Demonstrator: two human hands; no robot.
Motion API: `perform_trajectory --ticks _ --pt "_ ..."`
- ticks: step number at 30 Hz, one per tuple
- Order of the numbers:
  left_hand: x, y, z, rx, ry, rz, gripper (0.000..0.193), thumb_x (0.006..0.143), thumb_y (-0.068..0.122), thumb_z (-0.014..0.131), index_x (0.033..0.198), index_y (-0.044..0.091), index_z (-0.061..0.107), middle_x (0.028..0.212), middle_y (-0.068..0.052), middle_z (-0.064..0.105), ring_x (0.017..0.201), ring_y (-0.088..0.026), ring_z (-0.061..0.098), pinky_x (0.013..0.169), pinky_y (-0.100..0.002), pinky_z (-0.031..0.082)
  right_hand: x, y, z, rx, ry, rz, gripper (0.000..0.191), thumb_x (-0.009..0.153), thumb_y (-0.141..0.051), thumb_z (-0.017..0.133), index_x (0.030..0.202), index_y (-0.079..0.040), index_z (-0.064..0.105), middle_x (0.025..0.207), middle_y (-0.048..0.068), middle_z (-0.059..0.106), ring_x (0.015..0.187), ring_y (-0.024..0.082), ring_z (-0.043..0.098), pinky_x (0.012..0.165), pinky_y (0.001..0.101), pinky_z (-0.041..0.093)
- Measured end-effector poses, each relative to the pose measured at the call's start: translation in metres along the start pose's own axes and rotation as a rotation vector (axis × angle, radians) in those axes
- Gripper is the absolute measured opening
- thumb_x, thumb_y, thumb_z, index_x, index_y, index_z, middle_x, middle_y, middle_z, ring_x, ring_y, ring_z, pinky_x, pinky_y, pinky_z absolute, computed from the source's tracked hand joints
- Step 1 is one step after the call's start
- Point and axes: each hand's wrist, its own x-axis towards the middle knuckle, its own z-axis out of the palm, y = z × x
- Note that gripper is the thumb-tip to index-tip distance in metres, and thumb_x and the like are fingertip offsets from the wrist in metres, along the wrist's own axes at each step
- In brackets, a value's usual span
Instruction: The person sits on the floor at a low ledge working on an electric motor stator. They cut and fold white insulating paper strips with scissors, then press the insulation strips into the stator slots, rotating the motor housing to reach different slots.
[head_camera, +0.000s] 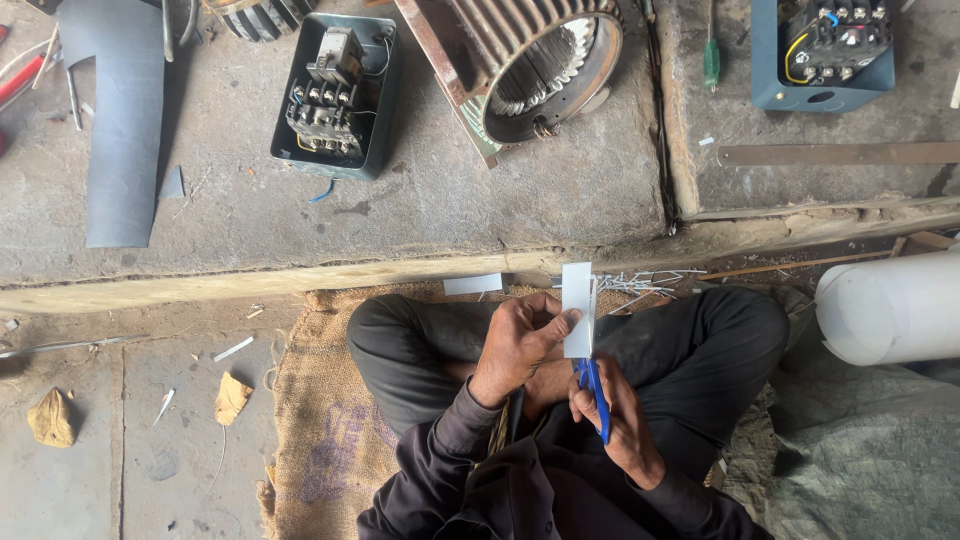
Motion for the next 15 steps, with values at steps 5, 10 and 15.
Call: perform_trajectory --ticks 5,10,15 --pt "-0.0001 0.0031 -0.0006 -0.026 -0.007 -0.008 0.020 0.097 0.015 0.073 0.095 -0.005 0.070 0.080 -0.006 0.075 0.071 -0.004 0.064 0.061 -0.021 0.051 -0.0017 0.0039 0.0012 0.033 0.020 0.058 0.046 0.101 -0.039 0.059 0.126 -0.001 0.053 0.078 0.004 0.056 0.061 0.012 0.057 0.054 0.0285 0.053" --pt "0.0005 0.0031 -0.0010 -0.039 -0.010 -0.008 0.020 0.097 0.015 0.073 0.095 -0.004 0.070 0.081 -0.005 0.074 0.072 -0.004 0.063 0.061 -0.021 0.050 -0.0041 0.0045 0.0022 0.050 0.056 0.117 0.047 0.101 -0.038 0.057 0.131 -0.002 0.052 0.076 0.003 0.057 0.058 0.011 0.057 0.051 0.0275 0.052" --pt "0.0001 0.0023 -0.0008 0.006 0.001 0.003 0.020 0.096 0.015 0.074 0.095 -0.005 0.071 0.080 -0.006 0.075 0.071 -0.004 0.063 0.062 -0.022 0.050 -0.0060 0.0062 0.0025 0.008 0.068 0.120 0.049 0.098 -0.035 0.061 0.133 -0.002 0.053 0.068 0.002 0.054 0.052 0.011 0.056 0.046 0.0276 0.048"
